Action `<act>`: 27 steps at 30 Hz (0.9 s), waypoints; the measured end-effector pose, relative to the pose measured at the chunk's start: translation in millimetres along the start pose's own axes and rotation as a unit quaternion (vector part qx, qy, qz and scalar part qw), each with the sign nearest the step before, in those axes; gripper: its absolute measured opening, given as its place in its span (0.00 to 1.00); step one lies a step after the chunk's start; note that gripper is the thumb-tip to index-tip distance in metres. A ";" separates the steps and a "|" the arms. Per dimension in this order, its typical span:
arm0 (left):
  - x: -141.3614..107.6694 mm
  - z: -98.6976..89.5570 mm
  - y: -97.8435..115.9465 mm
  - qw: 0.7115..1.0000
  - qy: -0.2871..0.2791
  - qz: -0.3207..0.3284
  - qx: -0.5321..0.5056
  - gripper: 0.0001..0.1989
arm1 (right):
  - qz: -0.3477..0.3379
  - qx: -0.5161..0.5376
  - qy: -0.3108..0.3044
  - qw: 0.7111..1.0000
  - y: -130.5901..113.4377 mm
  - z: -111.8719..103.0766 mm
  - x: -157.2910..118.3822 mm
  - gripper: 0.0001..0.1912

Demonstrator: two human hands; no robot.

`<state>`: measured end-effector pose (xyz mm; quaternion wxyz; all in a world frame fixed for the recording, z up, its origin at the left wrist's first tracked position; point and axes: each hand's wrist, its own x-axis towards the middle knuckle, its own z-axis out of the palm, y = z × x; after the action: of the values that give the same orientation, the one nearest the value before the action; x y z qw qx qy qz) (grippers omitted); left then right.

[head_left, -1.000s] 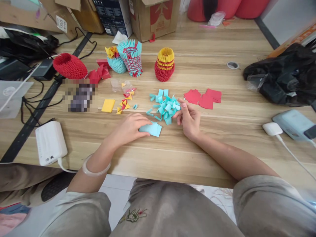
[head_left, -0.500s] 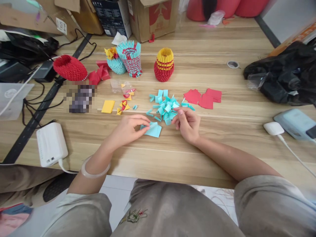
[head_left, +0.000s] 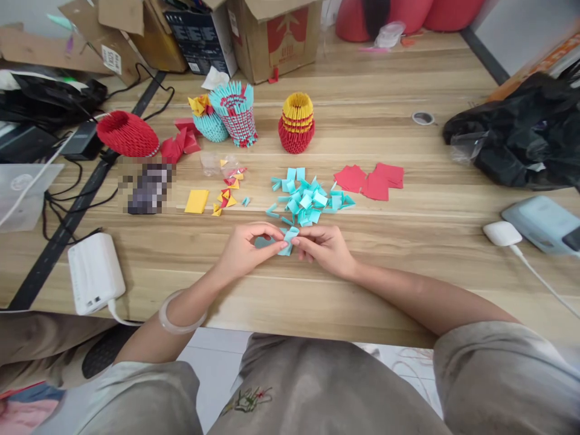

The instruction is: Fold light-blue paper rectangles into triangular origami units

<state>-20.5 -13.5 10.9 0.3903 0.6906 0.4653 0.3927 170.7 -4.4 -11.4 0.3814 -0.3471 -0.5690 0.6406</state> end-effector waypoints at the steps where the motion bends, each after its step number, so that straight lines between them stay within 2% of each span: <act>1: -0.3 2.1 -0.1 1.000 -0.006 -0.010 -0.008 0.06 | 0.000 -0.005 -0.004 1.000 -0.7 -0.1 -0.1 0.16; 4: -0.5 7.0 -0.1 0.999 -0.002 -0.031 -0.039 0.09 | -0.014 -0.020 -0.015 1.000 -2.2 -0.8 1.1 0.19; 8: -0.8 10.2 0.6 0.998 0.037 -0.026 -0.044 0.10 | -0.042 -0.031 -0.022 0.998 -4.1 -0.2 3.5 0.23; 12: -2.3 12.7 1.2 0.996 0.053 -0.048 -0.049 0.10 | 0.001 0.025 0.005 1.000 -2.4 1.4 4.0 0.16; 16: -4.0 15.5 1.6 0.992 0.077 -0.066 -0.074 0.09 | 0.037 0.087 0.023 0.995 -0.2 1.5 3.9 0.15; 27: -7.2 16.4 -1.7 0.993 0.113 -0.031 -0.003 0.08 | 0.057 0.095 0.037 0.993 -3.9 1.7 4.5 0.17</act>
<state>-8.1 -22.7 1.7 0.3490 0.6264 0.5262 0.4571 167.5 -1.0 -7.4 0.3966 -0.3649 -0.4704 0.6988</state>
